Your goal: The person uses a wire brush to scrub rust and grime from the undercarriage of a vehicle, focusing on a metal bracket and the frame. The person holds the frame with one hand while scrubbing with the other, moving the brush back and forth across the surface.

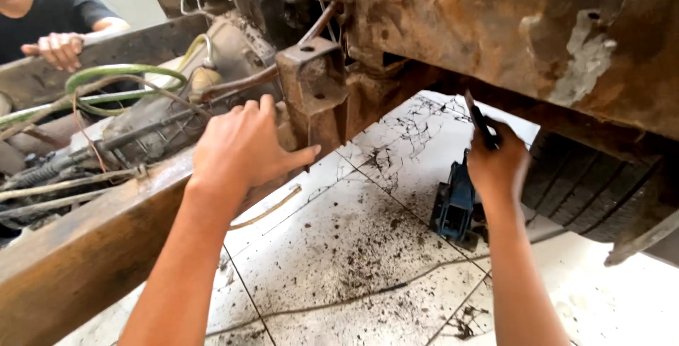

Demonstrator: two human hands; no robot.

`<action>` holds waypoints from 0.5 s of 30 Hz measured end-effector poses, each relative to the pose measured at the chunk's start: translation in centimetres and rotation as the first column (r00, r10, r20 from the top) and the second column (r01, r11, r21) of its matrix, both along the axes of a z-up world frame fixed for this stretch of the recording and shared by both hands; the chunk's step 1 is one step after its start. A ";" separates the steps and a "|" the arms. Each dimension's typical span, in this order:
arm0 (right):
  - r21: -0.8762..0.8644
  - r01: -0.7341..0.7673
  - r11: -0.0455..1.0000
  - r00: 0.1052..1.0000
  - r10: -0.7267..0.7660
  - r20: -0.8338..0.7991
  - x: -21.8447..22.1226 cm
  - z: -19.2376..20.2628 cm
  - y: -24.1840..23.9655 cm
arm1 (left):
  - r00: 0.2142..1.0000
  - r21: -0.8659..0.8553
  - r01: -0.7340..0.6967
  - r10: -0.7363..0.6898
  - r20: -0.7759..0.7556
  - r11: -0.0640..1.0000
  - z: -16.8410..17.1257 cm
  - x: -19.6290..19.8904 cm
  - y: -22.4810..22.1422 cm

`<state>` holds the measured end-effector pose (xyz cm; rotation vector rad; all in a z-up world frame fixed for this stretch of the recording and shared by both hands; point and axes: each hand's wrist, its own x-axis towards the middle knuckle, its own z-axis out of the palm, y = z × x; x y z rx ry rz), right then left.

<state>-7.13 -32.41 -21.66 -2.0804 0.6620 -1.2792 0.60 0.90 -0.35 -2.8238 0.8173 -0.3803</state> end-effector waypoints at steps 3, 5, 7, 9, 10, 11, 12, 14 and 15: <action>0.110 -0.088 0.990 0.995 0.082 0.061 2.9 -2.0 -1.9 | 0.985 0.062 -0.089 0.097 -0.144 0.994 0.5 -0.5 -0.8; 0.100 -0.080 0.992 0.997 0.077 0.032 0.7 -0.1 -0.2 | 0.986 0.056 -0.089 0.096 -0.136 0.994 0.1 -0.1 -0.7; 0.087 -0.090 0.992 0.996 0.089 0.009 -0.6 1.7 1.0 | 0.986 0.046 -0.107 0.112 -0.122 0.993 -0.1 0.5 -0.2; 0.136 0.031 0.990 0.999 -0.036 0.035 -2.1 2.5 1.6 | 0.994 0.024 0.054 -0.056 0.090 0.998 -0.7 0.8 0.1; 0.139 0.028 0.990 0.999 -0.032 0.028 -1.7 3.0 1.7 | 0.995 0.027 0.050 -0.052 0.083 0.998 -0.3 0.4 0.0; 0.175 0.028 0.984 1.000 -0.027 -0.008 -1.7 3.5 1.6 | 1.000 0.030 0.000 0.000 -0.008 1.000 0.1 0.1 -0.4; 0.210 0.029 0.977 0.999 -0.020 -0.044 -1.6 4.1 1.5 | 0.994 0.038 -0.049 0.053 -0.099 0.998 0.6 -0.4 -0.8; 0.225 0.014 0.974 0.998 0.002 -0.070 -2.8 4.3 1.6 | 0.987 0.039 -0.075 0.079 -0.141 0.996 0.5 -0.7 -1.0; 0.237 -0.021 0.971 0.996 0.041 -0.078 -2.8 4.7 1.9 | 0.978 0.037 -0.118 0.122 -0.166 0.992 0.8 -0.8 -0.9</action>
